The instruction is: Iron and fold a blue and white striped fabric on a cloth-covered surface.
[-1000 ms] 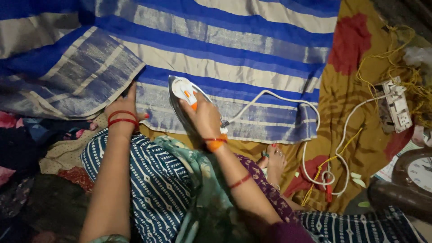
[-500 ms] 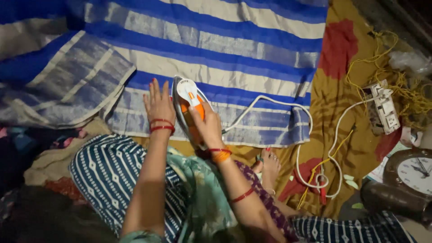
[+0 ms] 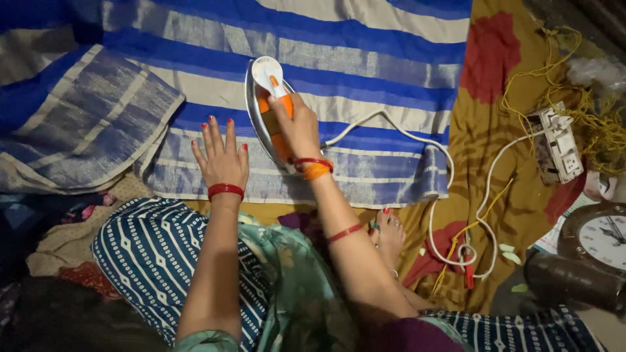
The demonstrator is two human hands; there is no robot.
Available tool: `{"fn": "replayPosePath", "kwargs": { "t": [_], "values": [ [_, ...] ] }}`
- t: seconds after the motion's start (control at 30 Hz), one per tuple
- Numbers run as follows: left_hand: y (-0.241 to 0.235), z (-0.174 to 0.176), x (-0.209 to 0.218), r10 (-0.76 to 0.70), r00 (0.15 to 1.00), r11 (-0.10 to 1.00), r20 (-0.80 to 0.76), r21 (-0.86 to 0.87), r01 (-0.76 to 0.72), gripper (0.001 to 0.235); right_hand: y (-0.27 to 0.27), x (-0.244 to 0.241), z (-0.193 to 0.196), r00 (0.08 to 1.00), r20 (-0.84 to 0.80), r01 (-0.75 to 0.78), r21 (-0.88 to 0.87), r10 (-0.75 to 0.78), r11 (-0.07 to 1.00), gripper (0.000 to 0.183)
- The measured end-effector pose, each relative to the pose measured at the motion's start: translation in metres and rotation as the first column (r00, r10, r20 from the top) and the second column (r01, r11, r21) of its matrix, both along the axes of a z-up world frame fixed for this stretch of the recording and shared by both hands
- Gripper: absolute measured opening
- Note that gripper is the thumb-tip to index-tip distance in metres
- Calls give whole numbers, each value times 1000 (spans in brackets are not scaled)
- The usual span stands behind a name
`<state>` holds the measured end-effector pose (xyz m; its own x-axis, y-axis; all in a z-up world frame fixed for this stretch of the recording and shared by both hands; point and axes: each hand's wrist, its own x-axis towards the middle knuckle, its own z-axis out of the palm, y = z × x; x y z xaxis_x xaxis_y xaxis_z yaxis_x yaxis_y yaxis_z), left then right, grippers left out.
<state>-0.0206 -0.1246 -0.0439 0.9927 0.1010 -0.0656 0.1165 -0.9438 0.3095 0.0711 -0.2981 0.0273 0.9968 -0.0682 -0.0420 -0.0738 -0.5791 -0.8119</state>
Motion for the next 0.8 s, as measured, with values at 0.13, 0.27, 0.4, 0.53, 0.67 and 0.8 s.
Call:
{"fn": "replayPosePath", "kwargs": {
  "t": [0.13,0.27,0.4,0.53,0.67,0.8],
  "values": [
    [-2,3,2,10,1000,1000,-16,-19,-11,68,-12,-35,-9,988,-143,52,-68,-61,996,51],
    [-6,-3,4,15,999,999,-44,47,-13,70,-18,-69,-2,989,-42,144,-31,-145,989,50],
    [-7,-5,4,24,997,995,-76,97,-17,70,-13,-59,5,972,-113,194,-101,-205,976,52],
    [-6,-3,3,26,999,998,-45,60,-23,69,-12,-22,-15,982,26,188,-55,-187,981,49],
    [-4,-1,1,15,1000,999,-27,41,-14,69,-18,7,-12,987,21,162,-95,-161,982,48],
    [-3,-2,0,-3,1000,1000,-31,29,4,69,-32,-9,-17,996,20,94,-122,-92,988,48]
  ]
}}
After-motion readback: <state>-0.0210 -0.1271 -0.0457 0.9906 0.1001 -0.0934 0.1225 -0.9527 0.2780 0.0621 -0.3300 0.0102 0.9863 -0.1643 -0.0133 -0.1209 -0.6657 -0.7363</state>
